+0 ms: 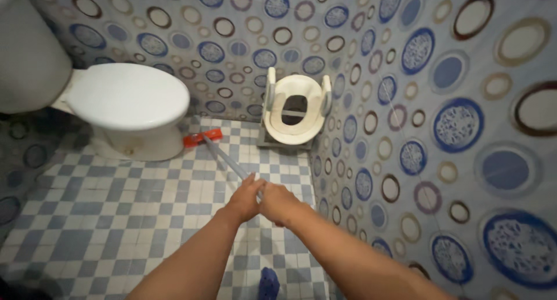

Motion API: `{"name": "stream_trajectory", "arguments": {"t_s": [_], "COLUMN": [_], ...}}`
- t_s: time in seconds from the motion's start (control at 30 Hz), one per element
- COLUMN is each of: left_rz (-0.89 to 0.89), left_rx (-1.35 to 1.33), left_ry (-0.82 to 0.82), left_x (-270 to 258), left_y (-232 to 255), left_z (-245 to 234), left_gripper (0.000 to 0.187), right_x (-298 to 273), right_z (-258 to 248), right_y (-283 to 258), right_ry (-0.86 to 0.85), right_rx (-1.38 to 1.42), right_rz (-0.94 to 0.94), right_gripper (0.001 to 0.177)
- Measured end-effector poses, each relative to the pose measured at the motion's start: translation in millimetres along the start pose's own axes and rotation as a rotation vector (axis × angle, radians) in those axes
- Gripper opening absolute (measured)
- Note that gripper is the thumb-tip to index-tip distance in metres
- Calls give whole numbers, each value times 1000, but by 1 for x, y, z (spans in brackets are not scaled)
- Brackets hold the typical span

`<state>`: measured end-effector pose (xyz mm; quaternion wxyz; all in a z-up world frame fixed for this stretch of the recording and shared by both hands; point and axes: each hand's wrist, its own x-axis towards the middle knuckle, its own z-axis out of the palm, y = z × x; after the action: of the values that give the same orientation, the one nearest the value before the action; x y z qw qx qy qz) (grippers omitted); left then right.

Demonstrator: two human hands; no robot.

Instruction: The person mopped the bathroom floor using a mop, then poured water from a bucket into a smaller container to rinse an area, and finally attached a white seat component onto the toilet.

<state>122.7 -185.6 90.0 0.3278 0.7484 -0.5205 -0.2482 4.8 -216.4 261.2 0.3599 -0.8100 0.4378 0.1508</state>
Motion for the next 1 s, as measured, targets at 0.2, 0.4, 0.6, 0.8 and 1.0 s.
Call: {"name": "stream_trajectory", "arguments": {"t_s": [0.2, 0.4, 0.6, 0.8, 1.0], "left_rz": [235, 497, 566, 483, 168], "left_rx": [-97, -290, -178, -123, -38], "left_ry": [-10, -90, -112, -105, 84], "left_x": [-17, -57, -109, -67, 6], "left_y": [28, 133, 178, 99, 51], "left_z": [16, 64, 79, 67, 20], "left_gripper": [29, 14, 17, 11, 41], "right_x": [-26, -164, -204, -164, -32], "right_z": [-8, -84, -81, -38, -55], "right_y": [49, 120, 157, 83, 51], "right_ry": [29, -106, -135, -18, -14], "right_rx": [-316, -195, -289, -252, -106], "right_rz": [-213, -19, -42, -42, -61], "right_gripper": [34, 26, 45, 32, 32]}}
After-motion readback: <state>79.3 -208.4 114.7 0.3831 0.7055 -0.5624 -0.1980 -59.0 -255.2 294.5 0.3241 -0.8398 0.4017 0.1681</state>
